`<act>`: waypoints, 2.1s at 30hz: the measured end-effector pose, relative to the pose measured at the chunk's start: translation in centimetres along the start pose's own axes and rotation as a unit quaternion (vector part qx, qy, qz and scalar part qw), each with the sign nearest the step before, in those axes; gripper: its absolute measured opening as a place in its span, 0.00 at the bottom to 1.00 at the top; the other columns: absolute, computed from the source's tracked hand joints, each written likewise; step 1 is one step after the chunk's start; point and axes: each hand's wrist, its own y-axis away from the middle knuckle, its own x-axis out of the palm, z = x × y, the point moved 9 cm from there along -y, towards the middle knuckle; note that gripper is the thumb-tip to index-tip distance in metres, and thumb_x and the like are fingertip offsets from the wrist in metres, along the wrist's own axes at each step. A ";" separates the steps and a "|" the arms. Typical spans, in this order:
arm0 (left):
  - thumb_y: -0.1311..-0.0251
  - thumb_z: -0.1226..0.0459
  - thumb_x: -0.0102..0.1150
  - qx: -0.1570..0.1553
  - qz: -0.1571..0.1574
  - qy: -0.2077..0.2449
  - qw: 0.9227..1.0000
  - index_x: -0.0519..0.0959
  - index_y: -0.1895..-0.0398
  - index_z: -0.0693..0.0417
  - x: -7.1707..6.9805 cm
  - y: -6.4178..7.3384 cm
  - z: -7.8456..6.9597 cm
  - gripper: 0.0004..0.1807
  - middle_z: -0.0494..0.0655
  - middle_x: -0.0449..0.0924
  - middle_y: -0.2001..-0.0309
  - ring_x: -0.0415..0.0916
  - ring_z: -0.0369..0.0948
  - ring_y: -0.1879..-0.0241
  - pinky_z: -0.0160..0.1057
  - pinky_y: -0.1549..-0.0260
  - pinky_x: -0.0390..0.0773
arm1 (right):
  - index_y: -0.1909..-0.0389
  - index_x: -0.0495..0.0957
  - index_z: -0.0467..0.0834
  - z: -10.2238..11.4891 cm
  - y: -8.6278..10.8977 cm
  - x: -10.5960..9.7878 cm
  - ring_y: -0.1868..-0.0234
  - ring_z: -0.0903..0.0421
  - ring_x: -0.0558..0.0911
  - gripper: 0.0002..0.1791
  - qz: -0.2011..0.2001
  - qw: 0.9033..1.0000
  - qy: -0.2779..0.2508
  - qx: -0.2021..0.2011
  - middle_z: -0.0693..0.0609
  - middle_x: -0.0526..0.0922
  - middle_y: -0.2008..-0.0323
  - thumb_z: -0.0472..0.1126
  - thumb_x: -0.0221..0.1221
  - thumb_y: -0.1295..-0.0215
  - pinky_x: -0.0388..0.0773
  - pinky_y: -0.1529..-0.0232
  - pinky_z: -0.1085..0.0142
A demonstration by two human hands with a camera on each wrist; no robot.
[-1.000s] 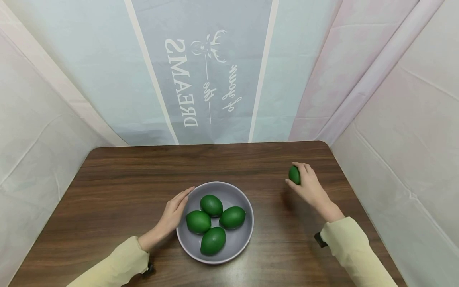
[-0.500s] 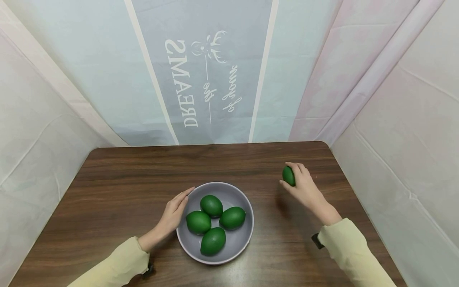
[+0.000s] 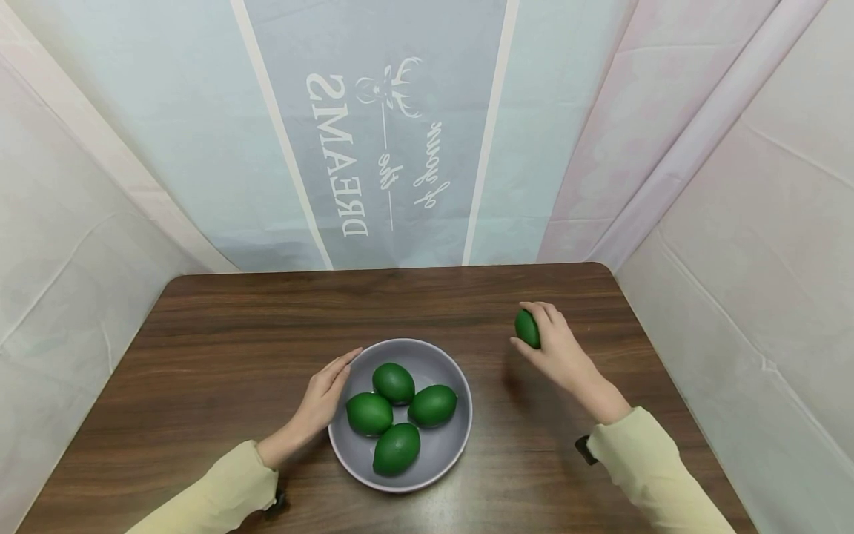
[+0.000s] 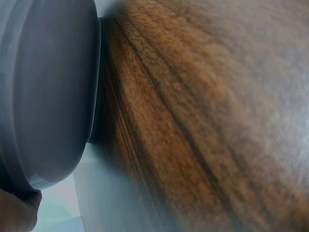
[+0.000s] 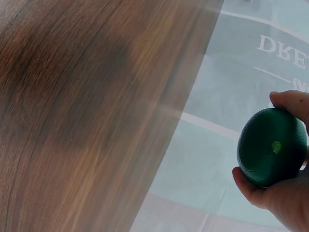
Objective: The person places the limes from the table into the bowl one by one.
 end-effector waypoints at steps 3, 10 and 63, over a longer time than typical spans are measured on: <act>0.33 0.70 0.42 -0.001 0.001 -0.002 1.000 0.71 0.42 0.61 0.0 0.0 -0.1 0.18 0.52 0.74 0.45 0.69 0.45 0.44 0.47 0.46 0.68 | 0.41 0.63 0.36 0.4 -0.1 -0.1 0.56 0.42 0.71 0.32 -0.005 1.000 0.000 -0.007 0.38 0.67 0.48 0.39 0.63 0.45 0.73 0.67 0.50; 0.33 0.71 0.42 0.006 0.000 -0.004 1.000 0.71 0.43 0.62 -0.1 0.0 -0.3 0.17 0.53 0.74 0.45 0.69 0.46 0.44 0.47 0.47 0.69 | 0.42 0.64 0.36 1.5 -0.3 -0.4 0.57 0.43 0.72 0.32 -0.012 1.000 -0.001 -0.027 0.38 0.67 0.49 0.38 0.64 0.47 0.73 0.67 0.51; 0.33 0.71 0.42 0.010 0.000 0.000 1.000 0.71 0.43 0.64 0.0 0.1 -0.2 0.17 0.53 0.73 0.45 0.68 0.46 0.43 0.47 0.45 0.67 | 0.42 0.65 0.40 8.0 -0.5 1.4 0.48 0.49 0.68 0.33 0.010 0.990 -0.024 -0.138 0.45 0.67 0.46 0.39 0.66 0.50 0.74 0.58 0.52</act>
